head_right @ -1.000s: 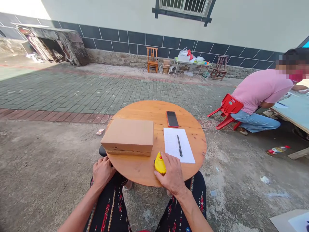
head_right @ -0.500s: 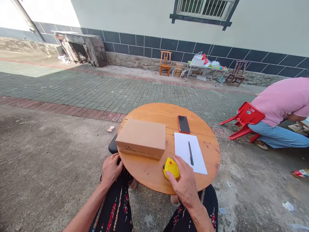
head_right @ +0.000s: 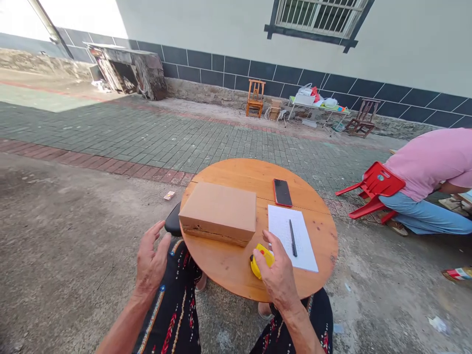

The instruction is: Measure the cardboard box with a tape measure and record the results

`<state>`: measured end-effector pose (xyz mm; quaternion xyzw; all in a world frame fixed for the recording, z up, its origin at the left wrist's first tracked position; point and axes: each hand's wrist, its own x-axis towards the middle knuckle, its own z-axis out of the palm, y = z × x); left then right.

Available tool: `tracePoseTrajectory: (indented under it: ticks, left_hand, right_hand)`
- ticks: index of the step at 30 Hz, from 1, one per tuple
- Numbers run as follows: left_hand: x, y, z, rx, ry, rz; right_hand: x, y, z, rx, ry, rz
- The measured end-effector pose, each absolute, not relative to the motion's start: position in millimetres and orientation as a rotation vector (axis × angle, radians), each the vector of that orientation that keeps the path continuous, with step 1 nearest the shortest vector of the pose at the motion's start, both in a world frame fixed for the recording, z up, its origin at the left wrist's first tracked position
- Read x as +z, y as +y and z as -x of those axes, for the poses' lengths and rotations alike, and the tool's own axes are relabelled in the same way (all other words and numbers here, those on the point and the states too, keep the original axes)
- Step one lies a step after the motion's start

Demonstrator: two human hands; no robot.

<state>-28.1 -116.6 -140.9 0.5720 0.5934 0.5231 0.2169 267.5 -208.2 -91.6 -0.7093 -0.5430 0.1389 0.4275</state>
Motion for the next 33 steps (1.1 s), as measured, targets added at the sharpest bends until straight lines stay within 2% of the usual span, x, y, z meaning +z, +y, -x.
tracePoseTrajectory:
  ticks: [8, 19, 22, 27, 33]
  left_hand:
    - [-109.8, -86.7, 3.8, 1.373, 1.287, -1.242]
    - [-99.4, -80.2, -7.2, 1.29, 1.125, -1.286]
    - [-106.2, -82.2, -9.6, 1.281, 1.065, -1.258]
    - [-132.7, -90.4, -14.8, 1.313, 1.108, -1.245]
    - [-139.3, -101.8, -20.3, 1.356, 1.105, -1.173]
  right_hand:
    - [-79.6, -187.0, -258.2, 0.47, -1.245, 1.699]
    - [-66.6, -146.4, -258.6, 0.591, -1.253, 1.55]
    - [-77.1, -151.8, -267.8, 0.5, -1.245, 1.58]
    - [-96.2, -166.6, -279.1, 0.537, -1.256, 1.575]
    - [-96.9, -174.4, -277.4, 0.545, -1.284, 1.6]
